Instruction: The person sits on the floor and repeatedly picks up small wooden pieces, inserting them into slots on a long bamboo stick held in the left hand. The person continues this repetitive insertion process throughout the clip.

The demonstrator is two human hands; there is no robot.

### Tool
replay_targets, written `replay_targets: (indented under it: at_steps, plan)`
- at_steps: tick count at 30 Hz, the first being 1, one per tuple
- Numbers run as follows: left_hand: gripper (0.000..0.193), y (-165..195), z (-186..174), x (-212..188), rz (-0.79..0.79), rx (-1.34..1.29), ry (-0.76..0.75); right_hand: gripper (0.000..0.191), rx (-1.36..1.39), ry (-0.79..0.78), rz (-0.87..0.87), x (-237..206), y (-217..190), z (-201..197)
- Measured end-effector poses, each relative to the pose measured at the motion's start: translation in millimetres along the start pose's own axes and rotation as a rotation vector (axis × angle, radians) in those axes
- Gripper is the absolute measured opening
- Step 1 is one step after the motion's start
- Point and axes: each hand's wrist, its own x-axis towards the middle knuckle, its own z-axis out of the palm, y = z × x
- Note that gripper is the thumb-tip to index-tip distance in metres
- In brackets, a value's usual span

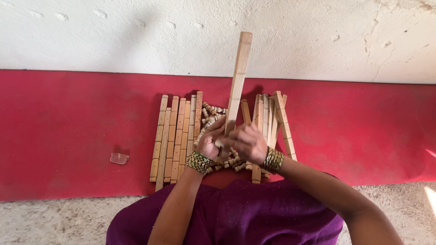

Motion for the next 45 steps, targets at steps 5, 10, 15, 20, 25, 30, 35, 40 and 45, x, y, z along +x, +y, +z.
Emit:
replay_targets:
  at_steps: [5, 10, 15, 20, 25, 30, 35, 40, 45]
  plan:
    - [0.050, -1.8, 5.9, -4.2, 0.019, 0.068, -0.033, 0.020, -0.227, -0.321, 0.162, 44.5, 46.6, -8.6]
    - [0.049, -4.3, 8.0, -4.6, -0.030, 0.073, 0.023, 0.013, -0.286, 0.297, 0.051, 102.3, 121.6, -13.7]
    - [0.047, -4.4, 4.4, -5.8, 0.023, 0.048, -0.066, 0.013, -0.475, -0.206, 0.134, 52.4, 74.7, -2.6]
    - [0.046, -2.8, 3.0, -2.8, -0.032, 0.033, 0.004, 0.026, 0.067, -0.017, -0.068, -10.9, -8.6, 1.1]
    - [0.041, -1.2, 9.8, 3.5, 0.118, 0.292, 0.048, 0.029, -0.157, 0.014, 0.097, 27.9, 47.2, -3.6]
    - [0.032, 0.7, 20.8, -2.7, 0.017, 0.244, 0.048, 0.014, -0.196, 0.277, 0.137, 100.5, 117.2, -13.1]
    - [0.026, -2.4, 17.3, 1.8, 0.006, 0.209, 0.071, 0.013, -0.291, 0.007, 0.130, 78.7, 75.3, -9.3]
    - [0.025, -1.1, 6.1, 2.7, 0.102, 0.217, 0.105, 0.014, 0.048, -0.007, 0.013, 5.3, -4.4, 4.2]
    - [0.020, 2.0, 10.2, 1.7, 0.144, 0.048, -0.090, 0.011, -0.272, -0.153, 0.029, 38.9, 48.7, -0.8]
